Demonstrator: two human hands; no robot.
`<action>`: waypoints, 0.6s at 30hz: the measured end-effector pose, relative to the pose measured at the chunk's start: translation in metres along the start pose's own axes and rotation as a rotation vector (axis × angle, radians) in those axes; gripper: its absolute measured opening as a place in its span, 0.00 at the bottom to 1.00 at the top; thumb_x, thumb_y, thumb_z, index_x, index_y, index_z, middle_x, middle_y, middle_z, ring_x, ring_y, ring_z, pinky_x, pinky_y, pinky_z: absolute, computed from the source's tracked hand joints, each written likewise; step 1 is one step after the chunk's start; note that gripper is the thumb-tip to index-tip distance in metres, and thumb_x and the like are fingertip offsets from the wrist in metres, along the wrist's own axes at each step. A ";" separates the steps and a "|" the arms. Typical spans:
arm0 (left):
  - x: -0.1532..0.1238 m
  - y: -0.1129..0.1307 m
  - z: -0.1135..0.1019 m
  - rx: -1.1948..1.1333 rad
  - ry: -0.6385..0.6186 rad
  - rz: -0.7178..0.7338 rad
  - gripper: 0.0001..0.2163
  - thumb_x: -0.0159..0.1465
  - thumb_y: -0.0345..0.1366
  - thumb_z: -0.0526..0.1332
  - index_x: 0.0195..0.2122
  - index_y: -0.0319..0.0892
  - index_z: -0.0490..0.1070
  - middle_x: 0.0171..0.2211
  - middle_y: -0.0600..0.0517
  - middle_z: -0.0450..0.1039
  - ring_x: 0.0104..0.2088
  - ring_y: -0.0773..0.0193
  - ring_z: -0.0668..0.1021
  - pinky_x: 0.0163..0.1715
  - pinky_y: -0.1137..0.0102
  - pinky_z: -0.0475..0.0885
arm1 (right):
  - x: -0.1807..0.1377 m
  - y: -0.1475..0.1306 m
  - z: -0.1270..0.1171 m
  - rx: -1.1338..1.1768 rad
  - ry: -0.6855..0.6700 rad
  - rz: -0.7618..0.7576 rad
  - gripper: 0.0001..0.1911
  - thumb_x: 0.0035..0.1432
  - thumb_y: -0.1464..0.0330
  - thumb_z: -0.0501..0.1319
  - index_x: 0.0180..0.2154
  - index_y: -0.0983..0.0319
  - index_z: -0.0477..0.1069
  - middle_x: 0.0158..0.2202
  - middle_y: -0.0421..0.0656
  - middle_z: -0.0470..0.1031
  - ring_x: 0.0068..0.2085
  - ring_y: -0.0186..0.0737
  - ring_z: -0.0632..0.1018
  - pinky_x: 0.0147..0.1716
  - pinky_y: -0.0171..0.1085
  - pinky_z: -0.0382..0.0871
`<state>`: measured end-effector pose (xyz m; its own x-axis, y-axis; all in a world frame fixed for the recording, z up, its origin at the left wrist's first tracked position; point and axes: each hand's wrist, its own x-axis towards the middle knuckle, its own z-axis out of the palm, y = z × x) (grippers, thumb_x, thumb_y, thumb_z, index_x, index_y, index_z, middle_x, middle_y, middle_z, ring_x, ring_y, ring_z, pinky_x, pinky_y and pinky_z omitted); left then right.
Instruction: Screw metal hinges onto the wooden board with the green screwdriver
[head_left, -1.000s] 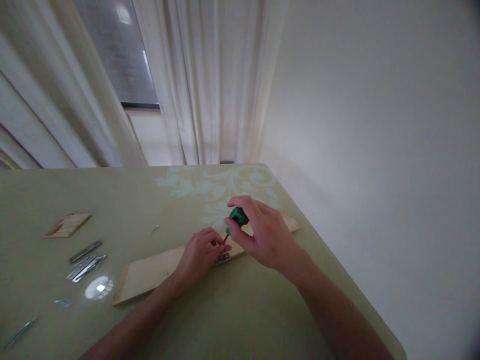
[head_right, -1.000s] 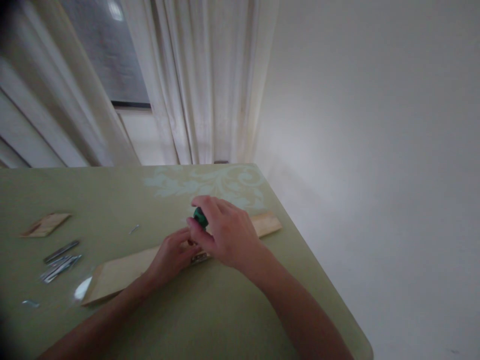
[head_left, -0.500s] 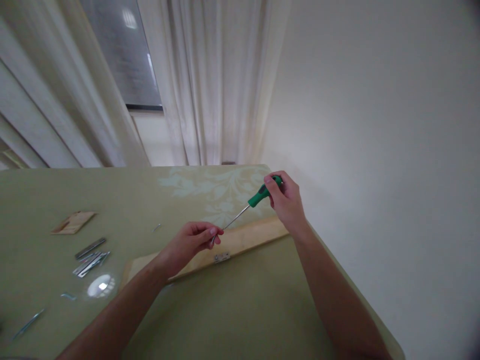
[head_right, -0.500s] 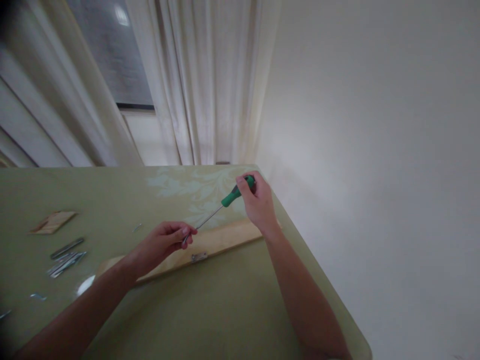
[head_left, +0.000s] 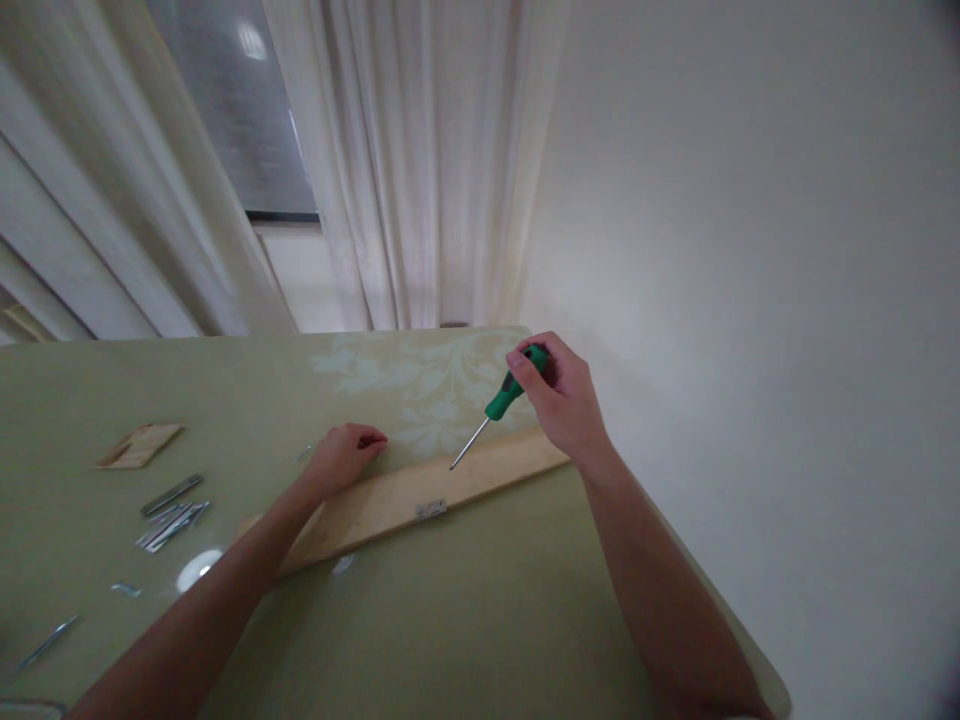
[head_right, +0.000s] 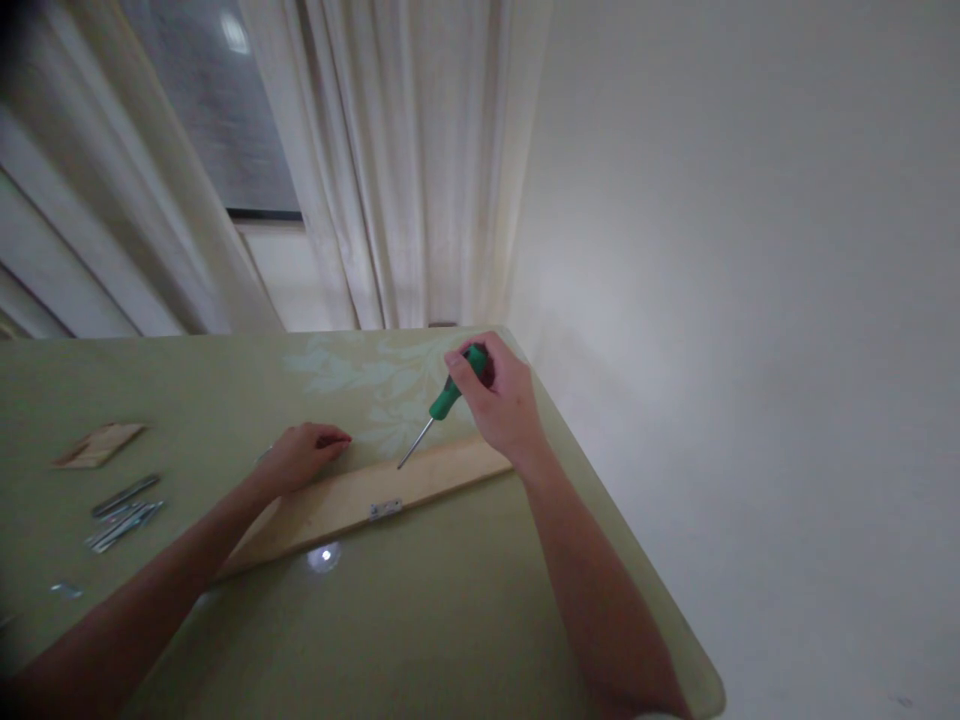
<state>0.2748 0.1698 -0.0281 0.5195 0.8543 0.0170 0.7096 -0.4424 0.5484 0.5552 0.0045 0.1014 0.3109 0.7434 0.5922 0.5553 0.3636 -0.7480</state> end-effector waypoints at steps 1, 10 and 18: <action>0.002 -0.001 0.000 0.032 0.008 -0.005 0.13 0.62 0.42 0.61 0.37 0.44 0.85 0.38 0.45 0.86 0.39 0.50 0.84 0.42 0.62 0.74 | -0.002 -0.002 0.003 -0.025 -0.037 -0.007 0.17 0.67 0.51 0.62 0.39 0.58 0.72 0.29 0.39 0.73 0.28 0.35 0.71 0.28 0.34 0.64; -0.044 0.028 0.004 -0.053 0.139 0.156 0.19 0.71 0.48 0.56 0.42 0.43 0.83 0.39 0.45 0.81 0.36 0.57 0.79 0.38 0.66 0.72 | -0.020 -0.013 0.035 -0.168 -0.342 -0.093 0.14 0.71 0.53 0.57 0.43 0.57 0.70 0.28 0.36 0.73 0.28 0.34 0.71 0.29 0.32 0.61; -0.089 0.049 0.026 -0.251 -0.114 0.306 0.11 0.67 0.46 0.66 0.40 0.45 0.83 0.35 0.50 0.78 0.34 0.62 0.77 0.34 0.71 0.68 | -0.027 -0.012 0.055 -0.210 -0.407 -0.146 0.13 0.71 0.55 0.58 0.45 0.57 0.70 0.29 0.36 0.75 0.28 0.33 0.72 0.31 0.32 0.61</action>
<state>0.2756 0.0646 -0.0244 0.7480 0.6516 0.1263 0.3833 -0.5794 0.7192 0.4982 0.0109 0.0777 -0.0864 0.8675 0.4898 0.7275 0.3908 -0.5639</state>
